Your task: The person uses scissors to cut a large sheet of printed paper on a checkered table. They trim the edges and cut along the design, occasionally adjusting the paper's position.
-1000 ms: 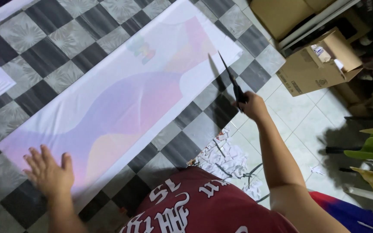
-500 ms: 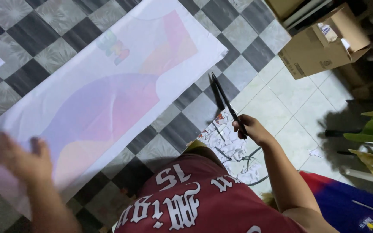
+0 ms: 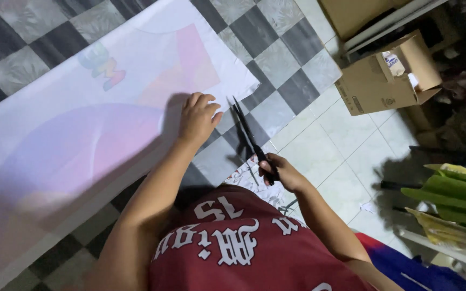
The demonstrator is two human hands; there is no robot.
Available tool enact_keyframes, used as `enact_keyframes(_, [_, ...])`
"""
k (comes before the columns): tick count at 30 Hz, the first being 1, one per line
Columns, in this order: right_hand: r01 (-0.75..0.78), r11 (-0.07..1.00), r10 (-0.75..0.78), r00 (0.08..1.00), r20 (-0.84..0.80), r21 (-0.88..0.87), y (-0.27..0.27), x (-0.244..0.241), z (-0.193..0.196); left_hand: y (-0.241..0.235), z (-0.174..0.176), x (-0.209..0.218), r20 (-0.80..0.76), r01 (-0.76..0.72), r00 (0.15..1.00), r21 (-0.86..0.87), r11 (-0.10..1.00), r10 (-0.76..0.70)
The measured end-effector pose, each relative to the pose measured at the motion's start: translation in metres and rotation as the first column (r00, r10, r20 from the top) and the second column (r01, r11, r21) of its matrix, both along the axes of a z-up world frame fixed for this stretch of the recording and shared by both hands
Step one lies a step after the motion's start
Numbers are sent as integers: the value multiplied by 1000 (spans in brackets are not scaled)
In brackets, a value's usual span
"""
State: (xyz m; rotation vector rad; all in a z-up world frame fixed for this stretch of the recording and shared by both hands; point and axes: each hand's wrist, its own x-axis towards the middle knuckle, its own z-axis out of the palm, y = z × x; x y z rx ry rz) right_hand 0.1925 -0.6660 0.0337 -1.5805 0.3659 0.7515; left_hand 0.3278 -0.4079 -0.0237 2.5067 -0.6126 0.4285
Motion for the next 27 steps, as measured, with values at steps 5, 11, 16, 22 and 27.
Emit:
enact_keyframes(5, [-54, 998, 54, 999, 1, 38, -5, 17, 3, -30, -14, 14, -25, -73, 997, 10, 997, 73])
enact_keyframes(11, [-70, 994, 71, 997, -12, 89, -3, 36, 3, -40, -7, 13, 68, -143, 987, -3, 990, 143])
enact_keyframes(16, [-66, 991, 67, 998, -11, 119, 2, 47, 9, -41, -3, 13, 169, -145, 974, -56, 988, 152])
enact_keyframes(22, [-80, 991, 81, 997, 3, 110, 1, 48, -10, -41, -6, 14, 199, -113, 971, -92, 989, 129])
enact_keyframes(27, [-33, 996, 30, 999, 28, 87, 3, 45, -18, -41, -4, 12, 184, -105, 975, -121, 987, 126])
